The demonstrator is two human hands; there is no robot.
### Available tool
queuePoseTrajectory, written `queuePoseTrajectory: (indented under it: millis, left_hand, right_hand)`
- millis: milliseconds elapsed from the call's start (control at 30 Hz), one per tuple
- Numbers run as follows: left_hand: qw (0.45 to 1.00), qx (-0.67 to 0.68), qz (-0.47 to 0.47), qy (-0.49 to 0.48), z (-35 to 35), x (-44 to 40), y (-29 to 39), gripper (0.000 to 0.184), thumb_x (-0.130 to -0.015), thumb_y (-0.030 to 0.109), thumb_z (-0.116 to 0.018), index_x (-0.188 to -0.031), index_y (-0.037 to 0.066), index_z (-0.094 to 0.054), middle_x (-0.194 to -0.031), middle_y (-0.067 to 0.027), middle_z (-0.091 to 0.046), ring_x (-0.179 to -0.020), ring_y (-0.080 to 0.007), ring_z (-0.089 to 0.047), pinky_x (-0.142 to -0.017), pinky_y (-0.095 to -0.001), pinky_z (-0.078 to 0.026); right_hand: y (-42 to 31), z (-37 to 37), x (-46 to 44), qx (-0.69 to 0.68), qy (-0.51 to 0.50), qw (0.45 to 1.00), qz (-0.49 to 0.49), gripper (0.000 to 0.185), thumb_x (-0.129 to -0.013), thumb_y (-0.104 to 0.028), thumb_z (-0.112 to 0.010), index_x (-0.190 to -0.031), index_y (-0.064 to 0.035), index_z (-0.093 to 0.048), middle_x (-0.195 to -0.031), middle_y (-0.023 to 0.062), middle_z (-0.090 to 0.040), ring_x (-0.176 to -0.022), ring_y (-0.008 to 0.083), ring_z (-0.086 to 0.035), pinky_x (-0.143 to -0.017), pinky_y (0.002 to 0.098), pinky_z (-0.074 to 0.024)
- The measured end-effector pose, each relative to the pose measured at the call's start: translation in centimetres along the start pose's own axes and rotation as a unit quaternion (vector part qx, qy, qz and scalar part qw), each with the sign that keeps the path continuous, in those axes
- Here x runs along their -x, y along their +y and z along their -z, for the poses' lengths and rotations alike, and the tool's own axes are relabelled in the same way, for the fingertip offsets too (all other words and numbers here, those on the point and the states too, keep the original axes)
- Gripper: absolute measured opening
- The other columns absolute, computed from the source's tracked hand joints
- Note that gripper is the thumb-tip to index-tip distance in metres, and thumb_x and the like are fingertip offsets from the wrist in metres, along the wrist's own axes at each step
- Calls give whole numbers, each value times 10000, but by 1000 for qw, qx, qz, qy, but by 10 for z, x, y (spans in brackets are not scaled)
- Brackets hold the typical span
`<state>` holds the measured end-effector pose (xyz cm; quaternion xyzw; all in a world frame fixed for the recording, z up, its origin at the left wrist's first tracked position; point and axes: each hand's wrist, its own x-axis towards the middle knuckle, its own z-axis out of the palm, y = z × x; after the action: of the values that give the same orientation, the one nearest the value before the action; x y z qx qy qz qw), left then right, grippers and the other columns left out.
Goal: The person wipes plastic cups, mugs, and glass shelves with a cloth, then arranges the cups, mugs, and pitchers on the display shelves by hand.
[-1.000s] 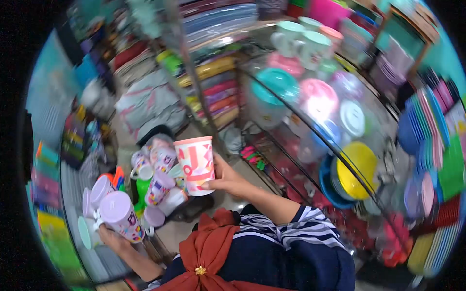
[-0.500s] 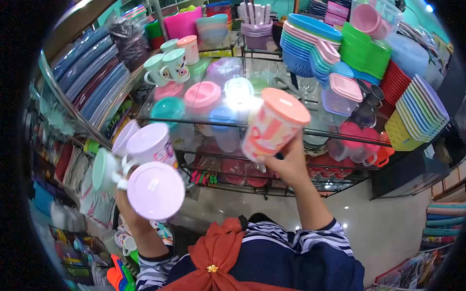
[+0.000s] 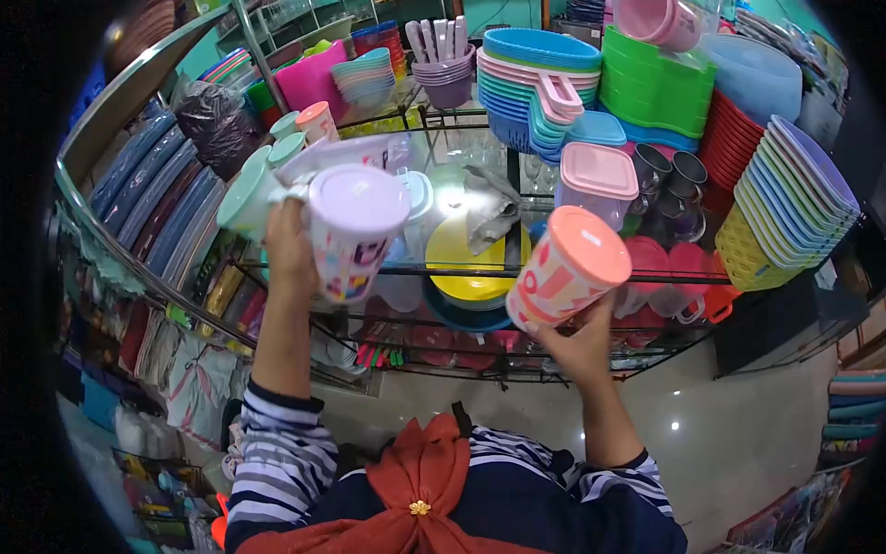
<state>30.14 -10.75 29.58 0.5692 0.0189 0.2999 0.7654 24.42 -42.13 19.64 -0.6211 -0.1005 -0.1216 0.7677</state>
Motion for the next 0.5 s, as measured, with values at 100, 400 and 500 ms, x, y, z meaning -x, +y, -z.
queuePoseTrajectory:
  millis: [100, 400, 500]
  left_hand:
    - [994, -81, -69, -16, -20, -34, -27, 191, -850, 177, -520, -867, 1, -594, -839, -34, -553, -763, -130, -510, -693, -273, -415]
    - [993, -68, -97, 25, -74, -62, -100, 175, -817, 176, -541, -782, 5, -551, -801, -47, -491, -749, -151, -457, -677, -300, -381]
    - [982, -145, -118, 7, -73, -68, -123, 239, -855, 196, -517, -857, -31, -592, -882, -91, -572, -815, -174, -511, -741, -314, -405]
  right_hand:
    - [19, -6, 3, 12, -48, 998, 38, 848, -644, 68, -711, -1293, -59, -180, -1225, 137, -422, -1121, 244, -508, -926, 380, -467]
    - [7, 18, 28, 66, 49, 995, 62, 899, -628, 27, -753, -1303, -43, -163, -1253, 134, -382, -1145, 240, -478, -947, 378, -442]
    - [-5, 31, 14, 17, 205, 967, 151, 889, -646, -19, -764, -1313, -33, -177, -1280, 138, -363, -1134, 250, -480, -944, 370, -429]
